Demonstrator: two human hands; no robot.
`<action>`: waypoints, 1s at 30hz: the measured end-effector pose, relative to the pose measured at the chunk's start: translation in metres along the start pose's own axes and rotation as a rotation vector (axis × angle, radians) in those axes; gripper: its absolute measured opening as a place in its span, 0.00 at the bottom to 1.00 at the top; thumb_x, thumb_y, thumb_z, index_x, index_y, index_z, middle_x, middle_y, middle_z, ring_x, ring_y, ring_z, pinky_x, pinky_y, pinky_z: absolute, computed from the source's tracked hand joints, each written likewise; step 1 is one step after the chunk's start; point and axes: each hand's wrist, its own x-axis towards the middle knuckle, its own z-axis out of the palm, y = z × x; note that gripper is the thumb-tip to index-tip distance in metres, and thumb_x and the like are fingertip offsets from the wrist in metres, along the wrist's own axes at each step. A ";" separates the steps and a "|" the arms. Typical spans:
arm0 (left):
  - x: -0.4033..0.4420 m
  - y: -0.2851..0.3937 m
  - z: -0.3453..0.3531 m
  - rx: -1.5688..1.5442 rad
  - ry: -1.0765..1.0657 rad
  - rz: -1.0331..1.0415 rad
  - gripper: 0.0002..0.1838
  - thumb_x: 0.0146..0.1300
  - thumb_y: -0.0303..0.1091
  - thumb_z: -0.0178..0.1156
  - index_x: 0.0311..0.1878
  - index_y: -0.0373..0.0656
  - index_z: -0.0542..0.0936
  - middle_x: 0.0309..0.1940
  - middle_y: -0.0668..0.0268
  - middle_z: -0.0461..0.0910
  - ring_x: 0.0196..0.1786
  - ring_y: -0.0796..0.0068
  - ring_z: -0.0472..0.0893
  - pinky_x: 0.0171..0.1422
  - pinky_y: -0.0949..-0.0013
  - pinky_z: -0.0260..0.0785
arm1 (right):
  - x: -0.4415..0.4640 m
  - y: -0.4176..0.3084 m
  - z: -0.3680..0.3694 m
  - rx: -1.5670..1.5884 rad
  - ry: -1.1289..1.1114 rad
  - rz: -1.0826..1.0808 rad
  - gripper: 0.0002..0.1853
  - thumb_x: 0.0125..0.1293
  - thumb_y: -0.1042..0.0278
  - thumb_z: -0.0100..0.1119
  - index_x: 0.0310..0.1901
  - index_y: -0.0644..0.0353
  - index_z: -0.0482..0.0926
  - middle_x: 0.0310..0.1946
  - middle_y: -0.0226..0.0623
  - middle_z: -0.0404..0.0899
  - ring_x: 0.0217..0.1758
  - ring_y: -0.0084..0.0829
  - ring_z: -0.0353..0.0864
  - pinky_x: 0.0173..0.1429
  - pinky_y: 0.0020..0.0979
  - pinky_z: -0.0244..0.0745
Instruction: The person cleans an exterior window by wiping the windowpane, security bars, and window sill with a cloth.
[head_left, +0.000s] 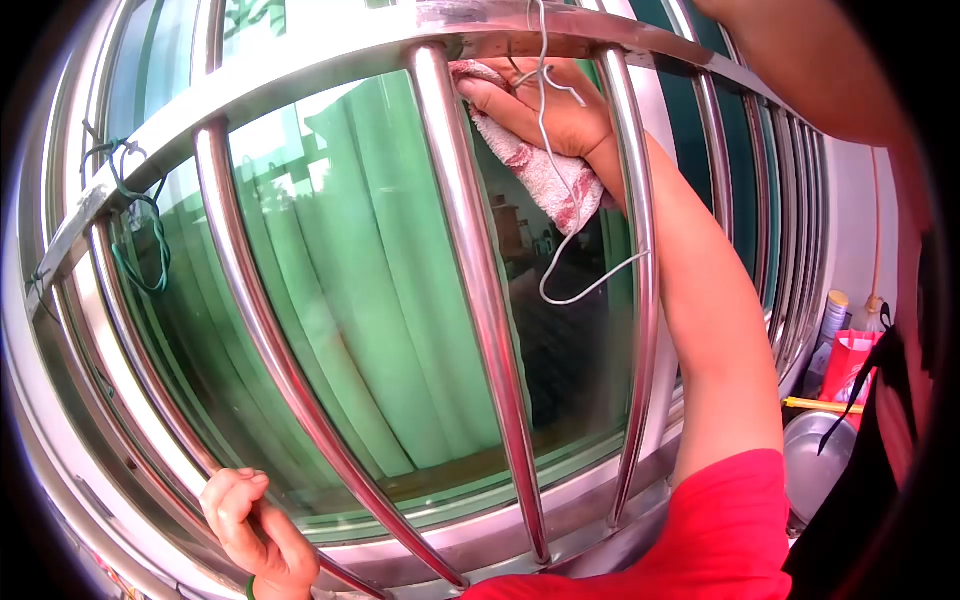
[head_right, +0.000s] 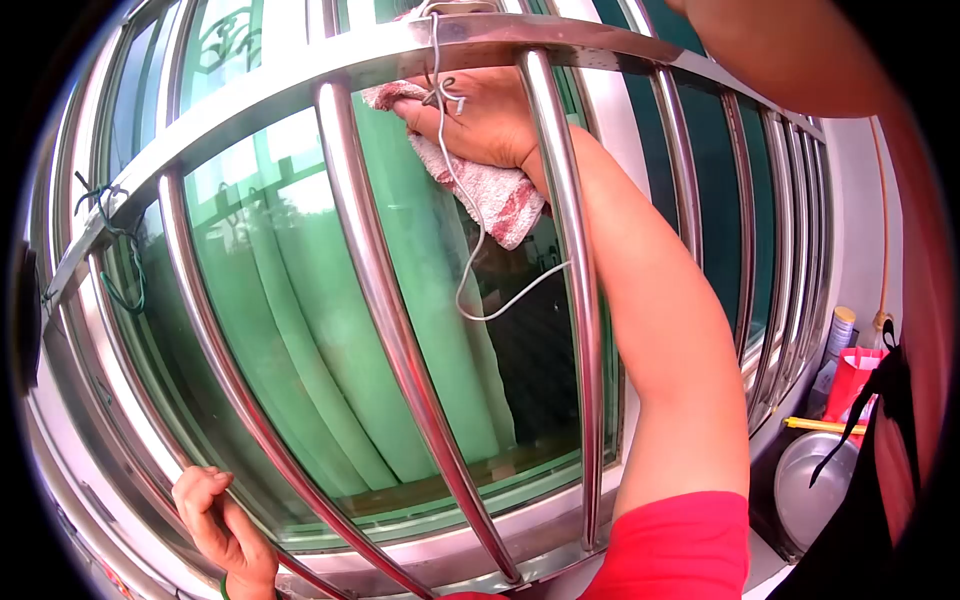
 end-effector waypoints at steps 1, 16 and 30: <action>0.001 0.002 0.000 0.066 -0.013 0.040 0.20 0.49 0.09 0.38 0.44 0.35 0.72 0.42 0.56 0.68 0.44 0.66 0.69 0.53 0.69 0.64 | -0.004 0.001 0.000 0.029 0.080 -0.043 0.21 0.70 0.46 0.46 0.45 0.55 0.81 0.38 0.42 0.83 0.45 0.44 0.81 0.53 0.39 0.74; 0.009 -0.021 -0.003 -0.232 0.066 0.120 0.20 0.44 0.09 0.41 0.40 0.33 0.73 0.38 0.53 0.70 0.40 0.63 0.72 0.43 0.68 0.66 | -0.133 -0.001 -0.004 -0.322 0.042 0.286 0.28 0.61 0.62 0.55 0.63 0.61 0.68 0.62 0.47 0.67 0.72 0.47 0.57 0.78 0.47 0.44; 0.004 -0.025 -0.006 -0.235 0.036 0.114 0.18 0.42 0.09 0.43 0.37 0.33 0.74 0.36 0.54 0.71 0.38 0.61 0.73 0.42 0.65 0.67 | -0.271 -0.084 0.014 -0.338 -0.189 0.414 0.40 0.58 0.63 0.58 0.72 0.60 0.55 0.69 0.52 0.58 0.74 0.54 0.52 0.76 0.56 0.40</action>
